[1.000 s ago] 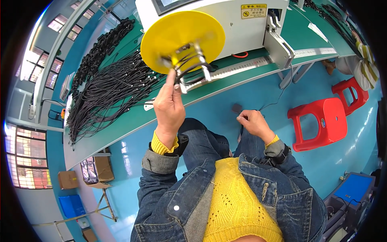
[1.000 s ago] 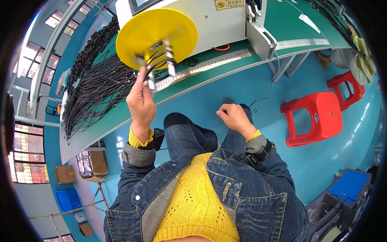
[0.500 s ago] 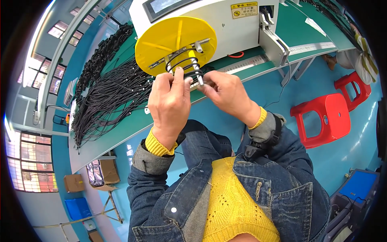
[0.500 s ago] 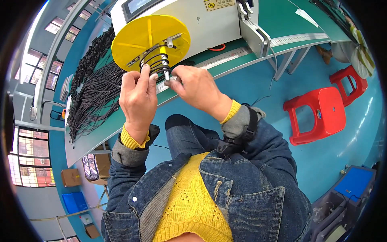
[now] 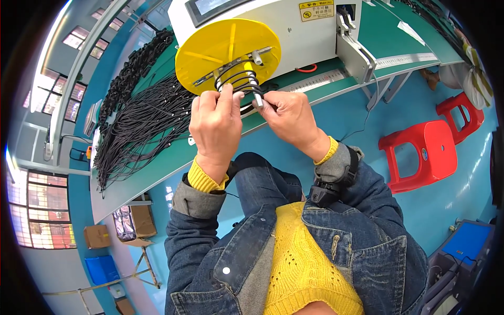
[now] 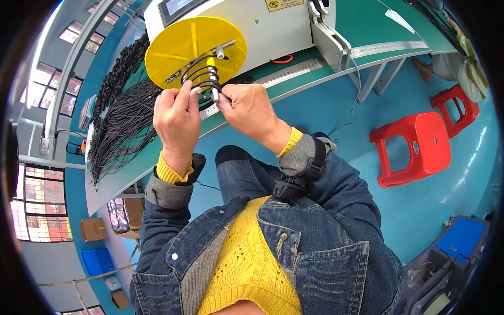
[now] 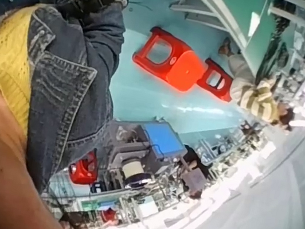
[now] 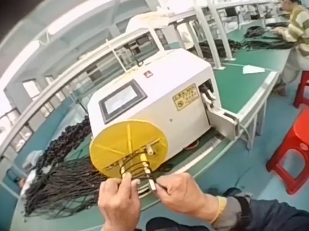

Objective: The person picks up a cable, winds it around the pegs of a machine, and removes the coiled cable to wrap a tie around it by hand. This process is repeated several times, with the finished bundles placed on the person's lap.

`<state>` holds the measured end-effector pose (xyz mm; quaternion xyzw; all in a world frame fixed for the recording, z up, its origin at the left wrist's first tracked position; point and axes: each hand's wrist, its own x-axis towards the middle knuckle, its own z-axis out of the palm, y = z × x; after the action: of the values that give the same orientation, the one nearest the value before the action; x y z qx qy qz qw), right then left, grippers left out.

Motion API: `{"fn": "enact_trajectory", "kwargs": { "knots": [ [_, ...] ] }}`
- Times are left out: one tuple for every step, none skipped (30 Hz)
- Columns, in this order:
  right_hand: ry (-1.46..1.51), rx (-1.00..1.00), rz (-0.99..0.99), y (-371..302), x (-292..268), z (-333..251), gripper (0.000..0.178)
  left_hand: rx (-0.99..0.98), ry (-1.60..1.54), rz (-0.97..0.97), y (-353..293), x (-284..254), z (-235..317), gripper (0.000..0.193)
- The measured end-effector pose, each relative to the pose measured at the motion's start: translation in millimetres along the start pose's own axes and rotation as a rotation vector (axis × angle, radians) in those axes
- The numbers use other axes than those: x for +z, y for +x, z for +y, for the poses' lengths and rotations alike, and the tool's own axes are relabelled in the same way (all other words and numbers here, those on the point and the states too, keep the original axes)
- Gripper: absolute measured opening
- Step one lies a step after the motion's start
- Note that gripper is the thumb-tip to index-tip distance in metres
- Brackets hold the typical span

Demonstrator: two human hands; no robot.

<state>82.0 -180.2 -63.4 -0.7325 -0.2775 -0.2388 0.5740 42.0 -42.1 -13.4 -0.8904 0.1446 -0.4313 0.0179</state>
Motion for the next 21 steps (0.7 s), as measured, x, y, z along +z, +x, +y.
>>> {"fn": "enact_trajectory", "kwargs": {
  "knots": [
    [-0.005, -0.010, -0.002, 0.0, -0.4, -0.3, 0.014, 0.002, 0.002, -0.001, -2.4, -3.2, 1.1, 0.027],
    [-0.010, -0.020, -0.004, 0.1, -0.7, -0.5, 0.014, 0.002, -0.024, 0.005, -7.7, -8.9, 3.3, 0.027],
    [-0.010, -0.022, 0.000, 1.0, -0.6, 1.3, 0.014, 0.005, -0.053, 0.013, -11.6, -13.1, 5.2, 0.027],
    [-0.005, -0.037, 0.010, 1.4, 1.0, 4.3, 0.015, 0.007, -0.081, 0.021, -12.8, -15.1, 5.6, 0.027],
    [0.001, -0.053, 0.018, 2.2, 2.7, 5.8, 0.015, 0.009, -0.079, 0.021, -11.6, -15.1, 3.9, 0.027],
    [0.008, -0.068, 0.025, 2.8, 4.3, 7.3, 0.016, -0.011, -0.164, 0.003, -10.3, -15.1, 0.7, 0.028],
    [0.012, -0.070, 0.024, 2.2, 3.6, 7.7, 0.016, -0.032, -0.248, -0.016, -9.3, -15.2, -2.6, 0.028],
    [-0.001, -0.068, 0.005, 0.8, 0.7, 5.4, 0.015, -0.058, -0.330, -0.036, -9.9, -16.1, -5.1, 0.028],
    [-0.015, -0.066, -0.014, -1.1, -3.0, 3.4, 0.015, -0.063, -0.323, -0.037, -10.6, -17.1, -6.1, 0.028],
    [-0.029, -0.065, -0.033, -2.7, -5.0, 2.9, 0.015, -0.090, -0.370, -0.058, -10.9, -18.1, -6.6, 0.028],
    [-0.024, -0.066, -0.038, -4.1, -5.7, 4.0, 0.015, -0.117, -0.418, -0.079, -11.0, -19.0, -6.8, 0.028],
    [0.030, -0.056, -0.061, -5.5, -6.4, 5.7, 0.014, -0.144, -0.467, -0.099, -11.2, -19.7, -7.5, 0.028],
    [0.083, -0.043, -0.082, -7.5, -7.3, 6.9, 0.013, -0.147, -0.465, -0.100, -11.1, -20.7, -9.3, 0.028],
    [0.134, -0.031, -0.103, -9.2, -7.0, 7.5, 0.013, -0.225, -0.626, -0.129, -10.7, -21.8, -13.5, 0.027],
    [0.135, -0.030, -0.105, -11.2, -5.1, 8.5, 0.013, -0.305, -0.787, -0.158, -10.3, -22.7, -18.2, 0.026],
    [0.315, 0.115, -0.116, -13.9, -2.1, 10.4, 0.014, -0.385, -0.948, -0.185, -10.2, -23.2, -21.8, 0.025],
    [0.493, 0.261, -0.126, -17.0, 1.1, 12.4, 0.014, -0.388, -0.948, -0.185, -10.3, -23.3, -24.4, 0.025],
    [0.671, 0.406, -0.138, -18.6, 4.3, 14.1, 0.015, -0.394, -0.935, -0.216, -10.0, -22.9, -27.5, 0.025],
    [0.671, 0.405, -0.142, -21.0, 6.9, 14.0, 0.015, -0.400, -0.922, -0.248, -9.9, -22.6, -29.8, 0.025],
    [0.681, 0.412, -0.181, -24.6, 9.3, 13.1, 0.016, -0.405, -0.909, -0.280, -10.1, -22.4, -30.9, 0.025],
    [0.692, 0.419, -0.220, -27.9, 11.3, 12.0, 0.016, -0.408, -0.908, -0.277, -10.4, -22.3, -30.1, 0.025]
  ]
}}
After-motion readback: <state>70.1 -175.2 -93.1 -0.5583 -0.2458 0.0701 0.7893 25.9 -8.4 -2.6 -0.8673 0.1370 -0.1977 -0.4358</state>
